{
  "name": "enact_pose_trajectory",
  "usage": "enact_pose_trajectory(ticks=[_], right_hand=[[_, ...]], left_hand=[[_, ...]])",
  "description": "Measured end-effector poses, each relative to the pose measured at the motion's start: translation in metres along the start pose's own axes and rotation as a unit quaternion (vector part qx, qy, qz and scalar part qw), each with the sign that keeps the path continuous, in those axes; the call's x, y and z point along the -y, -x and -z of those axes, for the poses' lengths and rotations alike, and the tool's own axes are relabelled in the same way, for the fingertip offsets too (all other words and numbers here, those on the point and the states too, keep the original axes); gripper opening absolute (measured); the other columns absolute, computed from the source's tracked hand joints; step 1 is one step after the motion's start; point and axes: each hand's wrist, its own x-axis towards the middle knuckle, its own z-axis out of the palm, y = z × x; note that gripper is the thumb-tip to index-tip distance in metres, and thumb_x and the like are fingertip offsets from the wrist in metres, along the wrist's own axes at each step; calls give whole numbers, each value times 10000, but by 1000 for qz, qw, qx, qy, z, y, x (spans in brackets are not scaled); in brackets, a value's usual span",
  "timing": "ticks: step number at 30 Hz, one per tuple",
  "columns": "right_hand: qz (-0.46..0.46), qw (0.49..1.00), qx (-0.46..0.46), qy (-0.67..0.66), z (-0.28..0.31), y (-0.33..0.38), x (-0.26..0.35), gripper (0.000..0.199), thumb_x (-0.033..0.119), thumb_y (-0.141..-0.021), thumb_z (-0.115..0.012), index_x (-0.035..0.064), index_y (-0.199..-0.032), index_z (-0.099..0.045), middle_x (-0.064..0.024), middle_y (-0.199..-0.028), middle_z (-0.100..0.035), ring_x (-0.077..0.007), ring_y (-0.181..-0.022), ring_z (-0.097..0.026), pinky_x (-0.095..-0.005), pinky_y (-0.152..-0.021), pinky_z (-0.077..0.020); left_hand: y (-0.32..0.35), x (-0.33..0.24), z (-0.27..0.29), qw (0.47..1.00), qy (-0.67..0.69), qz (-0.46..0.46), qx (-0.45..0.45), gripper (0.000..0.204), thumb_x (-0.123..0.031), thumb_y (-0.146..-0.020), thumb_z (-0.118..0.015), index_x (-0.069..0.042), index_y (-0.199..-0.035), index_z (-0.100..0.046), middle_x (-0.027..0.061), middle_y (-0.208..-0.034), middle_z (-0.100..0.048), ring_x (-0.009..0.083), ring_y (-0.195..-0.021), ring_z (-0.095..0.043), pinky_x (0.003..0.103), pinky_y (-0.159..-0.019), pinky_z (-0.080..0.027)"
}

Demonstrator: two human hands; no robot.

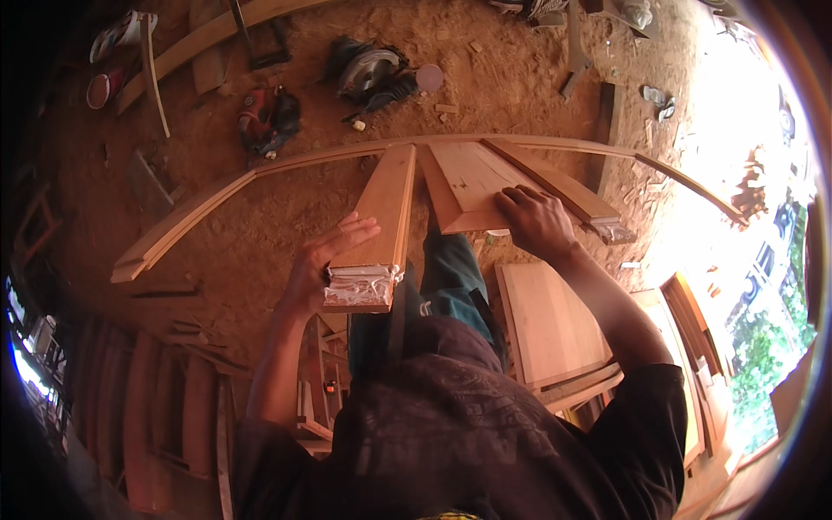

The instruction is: The person applies white glue to the edges of a wooden plank using a brush, then joins it to another plank. The person works while sitting on the floor in a cluttered workshop.

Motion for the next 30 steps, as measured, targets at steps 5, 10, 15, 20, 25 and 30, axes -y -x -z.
enact_pose_trajectory(ticks=[5,10,15,20,25,30], right_hand=[[-3,1000,12,1,2,1,2,302,54,-862,-740,62,-1159,-688,-84,-1171,-748,-294,-1166,-740,-456,-888,-646],[8,1000,-3,-3,4,0,4,297,47,-856,-734,58,-1150,-693,-84,-1168,-747,-297,-1157,-741,-454,-891,-648],[-3,1000,7,-13,3,0,4,286,41,-858,-724,58,-1142,-695,-86,-1153,-743,-307,-1147,-744,-456,-899,-649],[-5,1000,4,-11,5,-1,4,290,37,-857,-722,47,-1145,-688,-93,-1172,-745,-302,-1158,-745,-458,-913,-651],[3,1000,-14,-8,1,5,5,288,35,-849,-722,37,-1134,-680,-101,-1181,-742,-299,-1175,-745,-452,-918,-653],[4,1000,-6,-8,2,2,4,271,46,-845,-725,41,-1112,-680,-97,-1148,-734,-297,-1158,-750,-445,-909,-655]], left_hand=[[-4,16,-8,1000,5,-19,4,769,-331,-800,-923,-105,-1513,-744,154,-1543,-728,333,-1574,-564,540,-1384,-341],[-6,34,-20,999,20,-23,-16,775,-342,-801,-931,-117,-1518,-742,143,-1540,-731,345,-1569,-569,539,-1368,-371],[-6,24,-34,1000,-17,-12,-2,779,-308,-796,-953,-136,-1525,-738,129,-1577,-707,381,-1595,-531,540,-1352,-392],[-15,37,-39,1000,14,20,-4,835,-319,-765,-982,-164,-1544,-726,111,-1607,-684,386,-1623,-490,546,-1353,-389],[-40,56,-58,1000,1,9,-4,866,-313,-749,-995,-184,-1557,-711,83,-1615,-680,388,-1632,-473,538,-1358,-384],[-56,53,-65,1000,1,3,8,848,-299,-753,-993,-196,-1546,-714,93,-1597,-692,383,-1624,-485,508,-1355,-396]])
